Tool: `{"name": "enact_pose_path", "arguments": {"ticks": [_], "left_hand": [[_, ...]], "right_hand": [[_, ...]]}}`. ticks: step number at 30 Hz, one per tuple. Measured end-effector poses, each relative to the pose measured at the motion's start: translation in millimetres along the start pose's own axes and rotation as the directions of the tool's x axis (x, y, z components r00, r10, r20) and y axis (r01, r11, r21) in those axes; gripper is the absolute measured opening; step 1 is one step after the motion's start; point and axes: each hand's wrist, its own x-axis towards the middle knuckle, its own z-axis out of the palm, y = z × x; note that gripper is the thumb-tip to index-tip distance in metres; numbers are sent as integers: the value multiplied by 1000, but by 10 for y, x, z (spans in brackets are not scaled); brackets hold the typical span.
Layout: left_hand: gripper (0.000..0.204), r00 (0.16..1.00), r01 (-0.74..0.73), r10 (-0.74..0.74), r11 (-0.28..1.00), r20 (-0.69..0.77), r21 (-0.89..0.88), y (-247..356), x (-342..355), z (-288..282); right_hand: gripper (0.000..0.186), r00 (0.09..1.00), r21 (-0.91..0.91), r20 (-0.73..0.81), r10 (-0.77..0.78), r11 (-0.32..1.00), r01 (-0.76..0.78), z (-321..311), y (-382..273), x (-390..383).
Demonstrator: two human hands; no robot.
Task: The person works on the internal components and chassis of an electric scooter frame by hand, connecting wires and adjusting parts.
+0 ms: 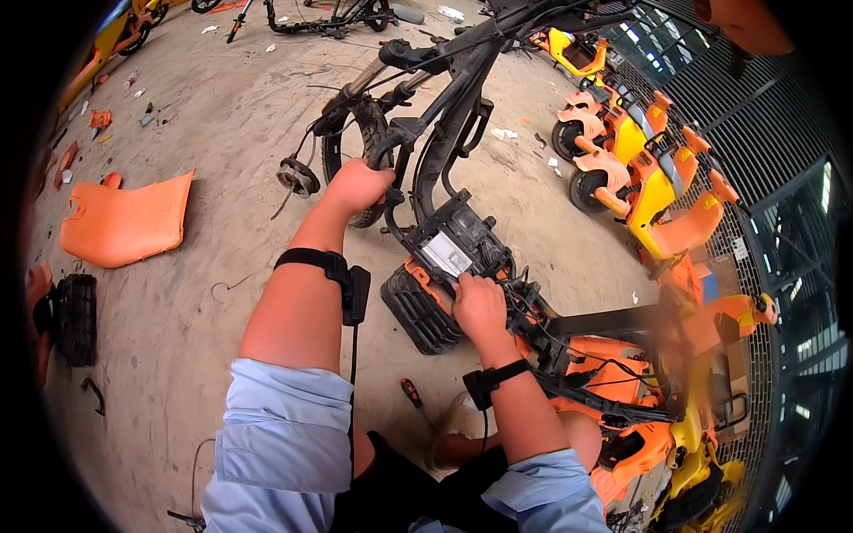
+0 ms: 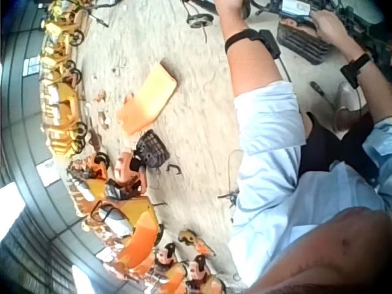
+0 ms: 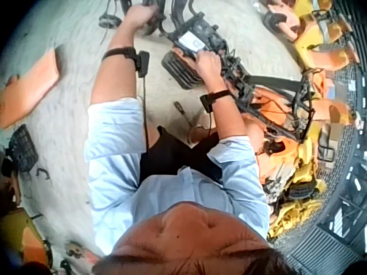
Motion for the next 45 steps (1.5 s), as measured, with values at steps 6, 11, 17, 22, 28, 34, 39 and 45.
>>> {"name": "enact_pose_path", "arguments": {"ticks": [6, 11, 17, 22, 28, 34, 39, 45], "left_hand": [[28, 1000, -12, 10, 996, -26, -85, -94, 84, 22], [27, 1000, 7, -7, 999, -9, -39, -86, 92, 7], [33, 999, -8, 6, 999, -46, -54, -23, 37, 42], [32, 999, -23, 22, 999, -36, -34, -64, 50, 35], [30, 1000, 20, -21, 999, -17, -45, -111, 100, 5], [31, 1000, 27, -27, 998, -3, -56, -88, 77, 11], [34, 999, 39, -38, 999, -32, 28, -43, 25, -25], [35, 997, 58, -53, 994, -52, 97, 59, -56, -63]], "right_hand": [[9, 989, -28, 6, -151, 988, 151, 155, 368, 95], [7, 963, -55, 17, -269, 961, 270, 222, 500, 236], [6, 954, -152, 48, -295, 942, 299, 226, 510, 291], [5, 959, -177, 54, -279, 942, 284, 245, 477, 218], [16, 963, -242, 110, -245, 933, 265, 198, 368, 188], [24, 966, -171, 241, -96, 975, 140, 152, 259, 90], [19, 982, -165, 190, 21, 986, 10, 274, 131, 16], [29, 931, -255, 293, 217, 956, -143, 175, -176, -106]]}}
